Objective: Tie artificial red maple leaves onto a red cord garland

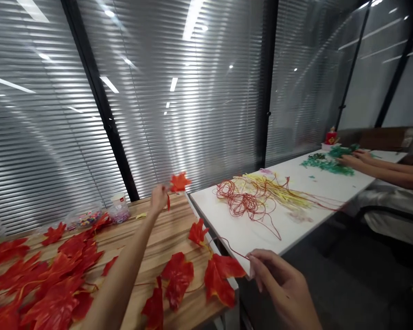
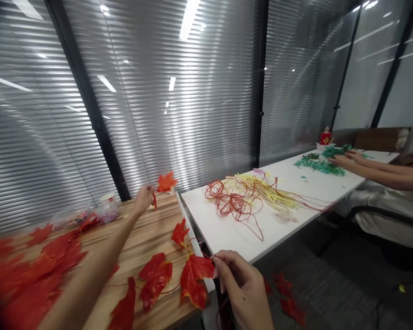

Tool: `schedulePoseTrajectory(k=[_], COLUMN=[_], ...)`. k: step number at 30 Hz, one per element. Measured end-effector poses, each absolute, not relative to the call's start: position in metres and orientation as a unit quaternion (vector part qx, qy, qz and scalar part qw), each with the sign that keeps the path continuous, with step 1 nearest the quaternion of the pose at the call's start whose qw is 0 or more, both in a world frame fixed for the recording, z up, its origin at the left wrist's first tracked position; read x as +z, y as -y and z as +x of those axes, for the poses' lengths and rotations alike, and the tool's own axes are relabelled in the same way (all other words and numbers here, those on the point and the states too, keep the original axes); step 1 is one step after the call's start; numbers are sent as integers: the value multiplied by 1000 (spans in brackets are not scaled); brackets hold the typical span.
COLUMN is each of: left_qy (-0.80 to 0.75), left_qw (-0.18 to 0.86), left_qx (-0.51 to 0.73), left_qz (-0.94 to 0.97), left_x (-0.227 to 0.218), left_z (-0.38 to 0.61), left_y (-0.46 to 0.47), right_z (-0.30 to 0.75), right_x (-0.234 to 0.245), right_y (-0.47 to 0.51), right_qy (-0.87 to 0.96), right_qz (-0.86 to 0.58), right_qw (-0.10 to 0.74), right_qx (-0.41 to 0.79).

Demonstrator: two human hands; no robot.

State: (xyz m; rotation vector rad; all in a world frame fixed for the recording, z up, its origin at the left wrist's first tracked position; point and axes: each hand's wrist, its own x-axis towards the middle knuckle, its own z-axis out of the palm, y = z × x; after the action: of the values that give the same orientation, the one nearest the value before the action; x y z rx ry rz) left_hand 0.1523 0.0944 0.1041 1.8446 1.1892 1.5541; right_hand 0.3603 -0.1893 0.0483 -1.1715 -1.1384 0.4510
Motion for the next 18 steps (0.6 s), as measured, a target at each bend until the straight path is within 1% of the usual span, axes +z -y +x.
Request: schedulePoseTrajectory(k=[3,5,6,8,10,13,15,18], left_qy=[-432,-414,-384,-365,-423,-442,-436,-422], left_qw=[169,160,174,195,214,328,360,415], left_qx=[608,618,625,643,619,586,588,579], left_qz=[644,649,657,644,627,594,578,561], left_x=[152,170,174,171,158,132,121,121], left_z=[129,114,108,97,94,104,113,123], left_y=[-59,-16,10,68,123,176,190,196], right_z=[355,347,341,326,308,285,274,265], right_x=[55,61,65,75,85,100,107,116], right_y=[194,198,200,203,206,212,215,218], right_qy=[561,599,618,657,693,726,731,704], right_qz=[-500,-486,-476,-452,-423,-381,-358,-351], right_qw=[637,615,604,578,552,527,530,572], right_qx=[174,164,162,170,189,223,237,230])
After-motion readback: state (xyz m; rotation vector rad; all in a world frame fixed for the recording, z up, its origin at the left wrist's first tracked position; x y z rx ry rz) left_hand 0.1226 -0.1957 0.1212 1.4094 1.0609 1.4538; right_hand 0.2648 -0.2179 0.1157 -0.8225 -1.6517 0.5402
